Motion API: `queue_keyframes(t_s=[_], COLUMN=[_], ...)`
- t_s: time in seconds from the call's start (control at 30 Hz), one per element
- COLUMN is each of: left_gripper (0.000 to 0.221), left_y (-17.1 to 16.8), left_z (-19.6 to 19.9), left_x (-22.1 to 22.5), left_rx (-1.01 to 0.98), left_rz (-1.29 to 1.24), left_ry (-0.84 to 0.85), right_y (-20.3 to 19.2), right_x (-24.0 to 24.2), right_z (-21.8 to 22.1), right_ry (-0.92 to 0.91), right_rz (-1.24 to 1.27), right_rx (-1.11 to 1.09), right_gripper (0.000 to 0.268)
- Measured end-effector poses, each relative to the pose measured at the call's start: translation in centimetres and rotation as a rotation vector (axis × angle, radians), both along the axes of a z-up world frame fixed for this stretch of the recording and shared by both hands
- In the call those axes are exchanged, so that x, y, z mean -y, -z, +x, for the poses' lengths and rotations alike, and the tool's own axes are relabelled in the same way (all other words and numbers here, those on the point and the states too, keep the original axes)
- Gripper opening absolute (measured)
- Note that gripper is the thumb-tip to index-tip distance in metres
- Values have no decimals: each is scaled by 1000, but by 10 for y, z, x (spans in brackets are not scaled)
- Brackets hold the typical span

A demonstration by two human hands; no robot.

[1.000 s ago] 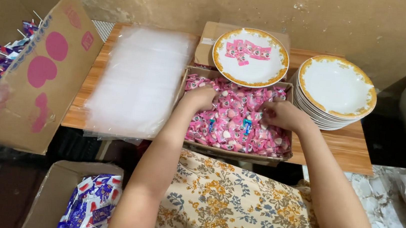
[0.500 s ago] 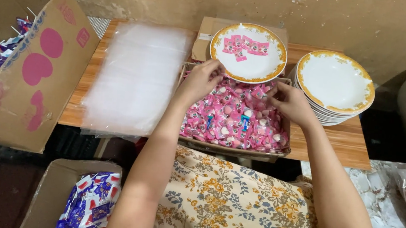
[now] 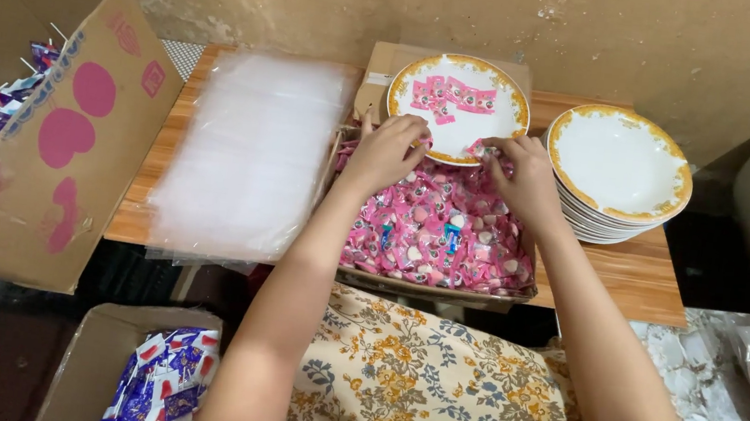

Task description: Arranging small pink food packets into a box and wrapping decorative plates in plastic to place on top.

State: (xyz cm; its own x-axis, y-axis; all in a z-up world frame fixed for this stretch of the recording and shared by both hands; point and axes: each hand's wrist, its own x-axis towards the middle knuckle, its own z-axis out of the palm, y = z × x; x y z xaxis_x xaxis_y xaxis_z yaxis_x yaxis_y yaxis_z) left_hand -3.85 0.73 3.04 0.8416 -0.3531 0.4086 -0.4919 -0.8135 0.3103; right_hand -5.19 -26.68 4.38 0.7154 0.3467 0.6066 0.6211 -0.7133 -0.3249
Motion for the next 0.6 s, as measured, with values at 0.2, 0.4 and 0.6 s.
queue_keyframes(t_s=[0.2, 0.4, 0.6], left_gripper=[27, 32, 33], left_y=[10, -11, -4], left_z=[24, 21, 36], left_x=[4, 2, -6], left_rx=[-42, -144, -75], left_rz=[42, 96, 123], left_ry=[-35, -61, -107], right_y=[18, 20, 7], right_x=[-2, -5, -11], right_z=[37, 51, 56], right_ry=[62, 116, 131], right_rz=[-87, -159, -223], right_rx=[27, -23, -267], right_gripper=[21, 15, 27])
